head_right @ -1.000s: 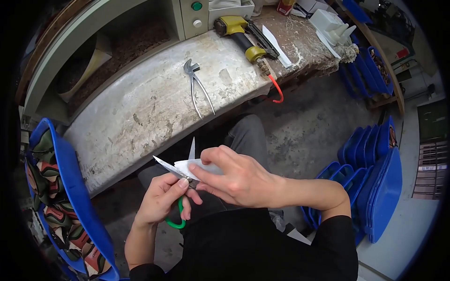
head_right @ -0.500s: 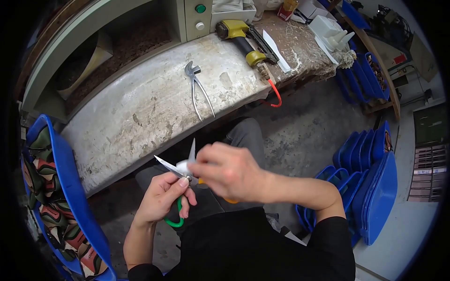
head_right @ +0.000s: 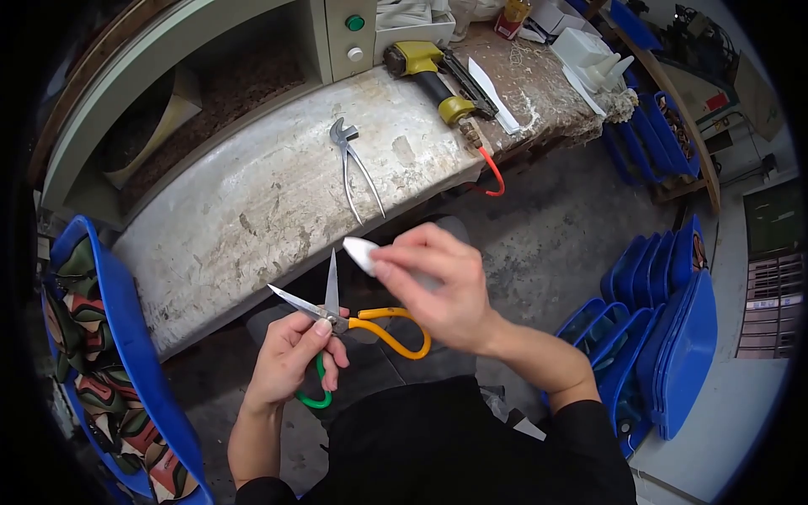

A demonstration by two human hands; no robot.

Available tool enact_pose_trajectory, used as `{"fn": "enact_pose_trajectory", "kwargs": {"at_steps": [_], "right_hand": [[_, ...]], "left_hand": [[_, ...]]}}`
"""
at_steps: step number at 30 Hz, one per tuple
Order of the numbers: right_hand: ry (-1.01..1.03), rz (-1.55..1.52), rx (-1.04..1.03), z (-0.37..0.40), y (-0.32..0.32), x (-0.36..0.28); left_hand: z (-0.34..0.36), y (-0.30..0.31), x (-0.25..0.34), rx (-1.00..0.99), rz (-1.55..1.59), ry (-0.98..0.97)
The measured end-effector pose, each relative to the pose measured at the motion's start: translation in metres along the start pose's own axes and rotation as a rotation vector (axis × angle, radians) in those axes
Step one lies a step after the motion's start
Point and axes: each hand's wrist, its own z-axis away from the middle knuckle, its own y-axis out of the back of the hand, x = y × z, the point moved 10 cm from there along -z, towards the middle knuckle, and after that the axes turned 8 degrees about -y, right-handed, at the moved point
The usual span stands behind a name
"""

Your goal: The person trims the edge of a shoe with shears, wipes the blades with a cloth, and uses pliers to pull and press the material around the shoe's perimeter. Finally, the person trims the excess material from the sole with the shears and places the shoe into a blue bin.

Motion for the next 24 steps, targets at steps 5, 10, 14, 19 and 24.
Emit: {"fn": "enact_pose_trajectory", "kwargs": {"at_steps": [5,10,14,19,24], "right_hand": [[-0.034,-0.051,0.067,0.018,-0.010,0.003],[-0.145,-0.109,0.140,0.012,-0.024,0.011],[-0.289,-0.244,0.160,0.010,-0.029,0.026],[-0.339,-0.234,0.173,0.019,-0.032,0.036],[-0.407,-0.297,0.190,0.013,-0.033,0.038]], "left_hand": [[0.001,-0.005,-0.008,0.049,-0.062,-0.068],[-0.003,-0.004,-0.007,0.113,-0.137,-0.136],[-0.007,0.000,-0.004,0.136,-0.190,-0.168],[-0.009,-0.005,-0.008,0.109,-0.258,-0.207],[-0.013,-0.006,0.000,0.138,-0.196,-0.210]]}}
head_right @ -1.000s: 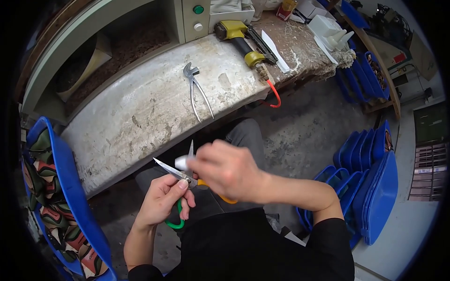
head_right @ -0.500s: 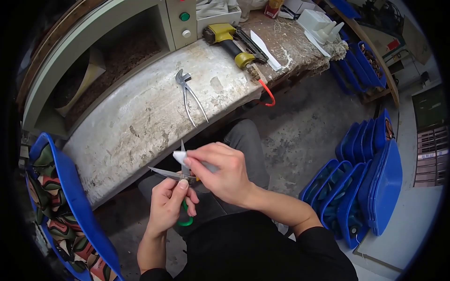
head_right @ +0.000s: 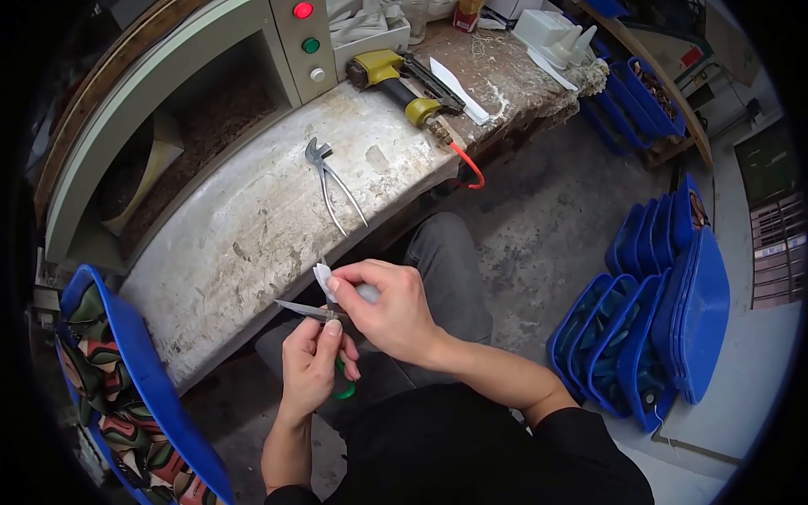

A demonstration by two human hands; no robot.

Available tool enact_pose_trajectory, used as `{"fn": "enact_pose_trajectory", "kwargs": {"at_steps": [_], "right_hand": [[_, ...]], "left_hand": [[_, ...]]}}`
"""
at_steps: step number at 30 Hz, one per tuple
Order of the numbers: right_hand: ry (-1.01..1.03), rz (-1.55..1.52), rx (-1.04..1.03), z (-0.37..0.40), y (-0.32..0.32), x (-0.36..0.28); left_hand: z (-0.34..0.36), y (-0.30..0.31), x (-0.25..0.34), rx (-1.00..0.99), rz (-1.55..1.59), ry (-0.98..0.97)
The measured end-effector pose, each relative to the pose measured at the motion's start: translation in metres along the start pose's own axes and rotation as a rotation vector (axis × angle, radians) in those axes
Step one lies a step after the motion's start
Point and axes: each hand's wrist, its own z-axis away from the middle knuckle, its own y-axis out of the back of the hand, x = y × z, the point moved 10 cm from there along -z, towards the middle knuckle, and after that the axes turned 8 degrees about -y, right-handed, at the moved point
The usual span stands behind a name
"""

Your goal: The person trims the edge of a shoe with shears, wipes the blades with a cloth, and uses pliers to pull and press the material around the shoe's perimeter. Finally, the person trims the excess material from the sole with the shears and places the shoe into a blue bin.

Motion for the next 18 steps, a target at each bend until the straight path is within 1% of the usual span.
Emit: {"fn": "enact_pose_trajectory", "kwargs": {"at_steps": [3,9,13,14,18], "right_hand": [[-0.081,-0.050,-0.030,-0.008,-0.001,-0.001],[-0.049,-0.087,-0.007,-0.012,0.004,0.009],[-0.265,-0.223,-0.065,-0.029,0.006,0.020],[-0.263,-0.230,-0.069,-0.029,0.006,0.021],[-0.157,-0.099,-0.090,-0.021,0.003,0.024]], "left_hand": [[-0.003,0.001,0.006,0.003,-0.042,-0.033],[-0.013,-0.002,0.002,-0.033,-0.065,0.003],[-0.016,-0.007,-0.006,-0.024,-0.055,0.023],[-0.016,-0.006,-0.005,-0.020,-0.062,0.022],[-0.018,-0.003,-0.006,-0.002,-0.064,0.040]]}}
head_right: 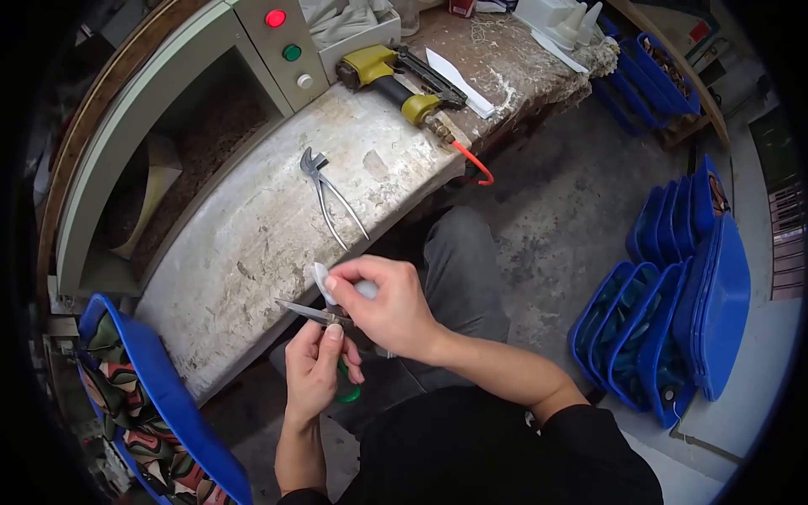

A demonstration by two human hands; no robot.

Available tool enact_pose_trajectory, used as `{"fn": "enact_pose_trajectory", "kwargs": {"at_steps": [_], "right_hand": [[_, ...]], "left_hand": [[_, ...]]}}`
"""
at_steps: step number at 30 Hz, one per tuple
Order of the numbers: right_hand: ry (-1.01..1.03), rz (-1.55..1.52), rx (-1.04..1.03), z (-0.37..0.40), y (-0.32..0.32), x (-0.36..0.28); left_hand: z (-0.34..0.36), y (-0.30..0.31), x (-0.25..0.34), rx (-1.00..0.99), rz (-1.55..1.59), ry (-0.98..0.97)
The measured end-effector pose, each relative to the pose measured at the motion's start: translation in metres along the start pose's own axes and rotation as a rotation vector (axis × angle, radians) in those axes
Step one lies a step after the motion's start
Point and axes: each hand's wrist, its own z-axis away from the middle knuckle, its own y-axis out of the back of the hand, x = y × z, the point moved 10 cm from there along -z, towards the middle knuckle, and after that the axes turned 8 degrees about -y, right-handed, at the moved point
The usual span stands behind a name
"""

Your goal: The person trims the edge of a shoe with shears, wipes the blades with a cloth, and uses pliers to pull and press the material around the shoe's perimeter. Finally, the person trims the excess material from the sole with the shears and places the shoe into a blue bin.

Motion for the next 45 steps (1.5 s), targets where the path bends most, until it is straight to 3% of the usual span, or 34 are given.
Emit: {"fn": "enact_pose_trajectory", "kwargs": {"at_steps": [5,10,16,20,26,30,36,41,45], "right_hand": [[0.118,-0.157,0.082,-0.031,0.021,-0.007],[-0.020,-0.144,0.025,-0.003,0.033,-0.003],[-0.007,-0.061,-0.013,0.010,0.003,0.004],[-0.061,-0.197,-0.009,0.000,-0.001,0.001],[0.082,-0.109,0.004,0.007,-0.003,0.009],[-0.084,-0.205,-0.002,-0.002,0.001,0.000],[-0.105,-0.162,0.001,0.008,0.000,0.016],[-0.013,-0.064,-0.015,0.003,0.002,0.008],[0.036,-0.088,0.071,-0.021,0.016,0.002]], "left_hand": [[0.002,-0.007,0.001,-0.036,0.010,0.041],[0.008,-0.001,0.002,-0.016,0.141,0.083],[0.008,-0.007,0.000,-0.028,0.009,0.019],[0.006,-0.004,0.006,0.005,0.005,-0.011],[0.009,-0.001,0.001,-0.007,-0.019,-0.005],[0.007,-0.006,0.003,-0.021,0.004,0.002],[0.009,-0.006,0.000,-0.039,0.010,0.046],[0.002,-0.002,0.004,-0.046,-0.007,-0.011],[0.005,-0.009,-0.002,-0.092,0.041,0.098]]}}
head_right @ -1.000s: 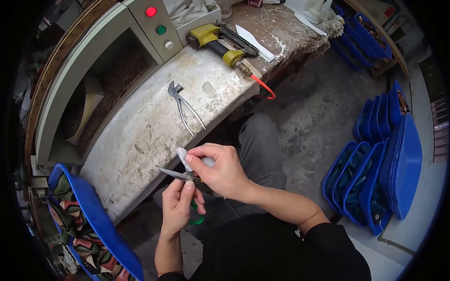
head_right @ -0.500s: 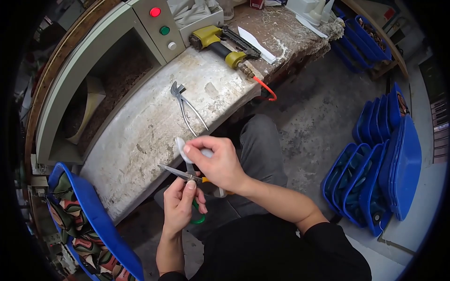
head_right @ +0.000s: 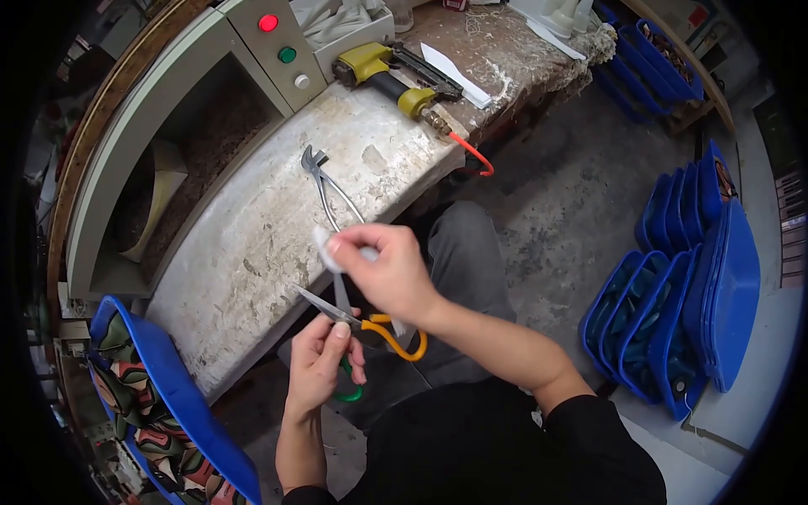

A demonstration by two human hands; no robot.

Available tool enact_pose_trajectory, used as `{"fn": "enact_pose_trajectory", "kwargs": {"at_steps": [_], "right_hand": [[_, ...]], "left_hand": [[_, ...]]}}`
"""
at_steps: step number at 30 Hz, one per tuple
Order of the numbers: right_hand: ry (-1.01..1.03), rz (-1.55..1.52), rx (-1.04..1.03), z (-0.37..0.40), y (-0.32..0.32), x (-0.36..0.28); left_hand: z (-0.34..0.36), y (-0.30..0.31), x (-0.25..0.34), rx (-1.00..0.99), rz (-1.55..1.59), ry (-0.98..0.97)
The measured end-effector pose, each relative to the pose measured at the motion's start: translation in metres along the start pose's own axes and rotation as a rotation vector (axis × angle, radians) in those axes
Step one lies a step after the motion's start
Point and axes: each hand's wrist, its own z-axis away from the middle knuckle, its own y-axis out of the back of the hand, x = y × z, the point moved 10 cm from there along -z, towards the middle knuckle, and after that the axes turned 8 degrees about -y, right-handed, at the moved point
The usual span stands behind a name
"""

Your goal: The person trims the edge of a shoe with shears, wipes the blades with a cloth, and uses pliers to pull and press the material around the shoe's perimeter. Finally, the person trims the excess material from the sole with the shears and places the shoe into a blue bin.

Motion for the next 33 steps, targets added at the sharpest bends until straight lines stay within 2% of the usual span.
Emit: {"fn": "enact_pose_trajectory", "kwargs": {"at_steps": [3,5,7,8,10,16,20,26,31,33], "right_hand": [[-0.006,-0.107,0.031,0.002,0.027,-0.015],[0.161,0.034,0.080,0.023,0.039,-0.039],[0.556,0.204,-0.157,0.042,0.017,-0.058],[0.551,0.209,-0.164,0.041,0.016,-0.055],[0.908,0.595,-0.294,0.064,-0.016,-0.065],[1.060,0.722,-0.367,0.067,-0.028,-0.062],[1.259,0.683,-0.375,0.068,-0.026,-0.063],[1.288,0.648,-0.417,0.080,-0.032,-0.061],[1.290,0.660,-0.361,0.069,-0.029,-0.066],[1.216,0.623,-0.294,0.046,-0.017,-0.069]], "left_hand": [[0.001,0.003,0.006,-0.059,0.092,0.027],[0.010,0.006,0.002,-0.102,0.196,0.080],[0.015,0.008,0.002,-0.106,0.213,0.099],[0.016,0.005,0.001,-0.128,0.224,0.117],[0.017,0.000,0.002,-0.171,0.244,0.149],[0.025,0.007,0.008,-0.159,0.277,0.185],[0.033,0.005,0.004,-0.202,0.303,0.235],[0.034,0.006,0.008,-0.203,0.323,0.227],[0.036,0.007,0.008,-0.210,0.337,0.243],[0.039,0.006,0.007,-0.201,0.331,0.237]]}}
